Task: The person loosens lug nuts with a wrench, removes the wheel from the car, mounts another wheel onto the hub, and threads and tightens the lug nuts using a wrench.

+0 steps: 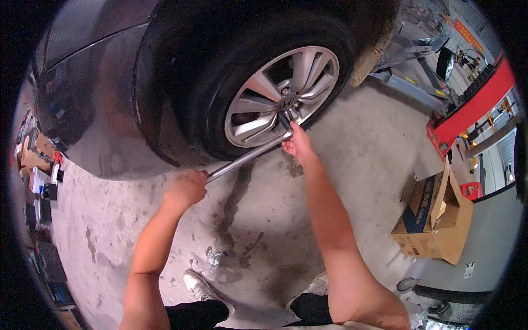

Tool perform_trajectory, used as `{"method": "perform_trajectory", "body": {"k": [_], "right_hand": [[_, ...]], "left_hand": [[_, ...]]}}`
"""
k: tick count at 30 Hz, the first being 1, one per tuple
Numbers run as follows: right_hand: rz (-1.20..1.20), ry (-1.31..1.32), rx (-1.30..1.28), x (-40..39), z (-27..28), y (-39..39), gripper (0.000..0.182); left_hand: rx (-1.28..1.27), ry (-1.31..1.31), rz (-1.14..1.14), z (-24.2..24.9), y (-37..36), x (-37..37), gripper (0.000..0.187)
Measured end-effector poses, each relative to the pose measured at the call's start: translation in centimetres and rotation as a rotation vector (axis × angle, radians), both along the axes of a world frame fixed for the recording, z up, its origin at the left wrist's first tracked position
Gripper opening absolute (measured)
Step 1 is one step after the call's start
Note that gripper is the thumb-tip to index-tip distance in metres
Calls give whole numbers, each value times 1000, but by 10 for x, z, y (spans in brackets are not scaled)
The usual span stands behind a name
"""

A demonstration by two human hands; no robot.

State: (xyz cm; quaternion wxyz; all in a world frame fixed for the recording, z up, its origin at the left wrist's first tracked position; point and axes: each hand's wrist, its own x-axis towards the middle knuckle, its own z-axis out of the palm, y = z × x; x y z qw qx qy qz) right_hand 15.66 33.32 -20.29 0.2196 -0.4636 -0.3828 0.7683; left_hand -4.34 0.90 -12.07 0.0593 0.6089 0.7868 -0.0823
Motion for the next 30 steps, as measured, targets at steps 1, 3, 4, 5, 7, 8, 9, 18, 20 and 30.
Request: {"method": "perform_trajectory", "body": {"k": [1, 3, 4, 5, 7, 8, 9, 18, 20, 30], "right_hand": [[-34, -14, 73, 0, 0, -4, 40], [-67, -24, 151, -1, -1, -8, 44], [-47, -60, 213, -2, -3, -8, 44], [-27, -99, 275, -4, -4, -7, 44], [-18, -120, 281, -2, -1, -6, 42], [-30, -101, 259, 0, 3, -8, 39], [-44, -77, 236, 1, 7, -9, 36], [-8, 296, -274, 8, -1, 7, 39], [-38, 231, -216, 6, -6, 8, 40], [51, -116, 319, 2, 2, -8, 58]], "left_hand": [[-72, -91, -46, -49, 7, -22, 34], [-156, -175, 97, -92, 25, -22, 34], [-151, -172, 96, -111, 29, -26, 34], [-130, -235, 133, -130, 33, -29, 36], [-108, -324, 184, -135, 36, -22, 38], [-168, -261, 157, -125, 35, -23, 38], [-229, -192, 128, -105, 31, -21, 38], [568, 242, -86, 197, 23, 59, 27], [421, 166, 22, 194, 21, 63, 26], [-128, -160, 45, -110, 33, -40, 36]]}}
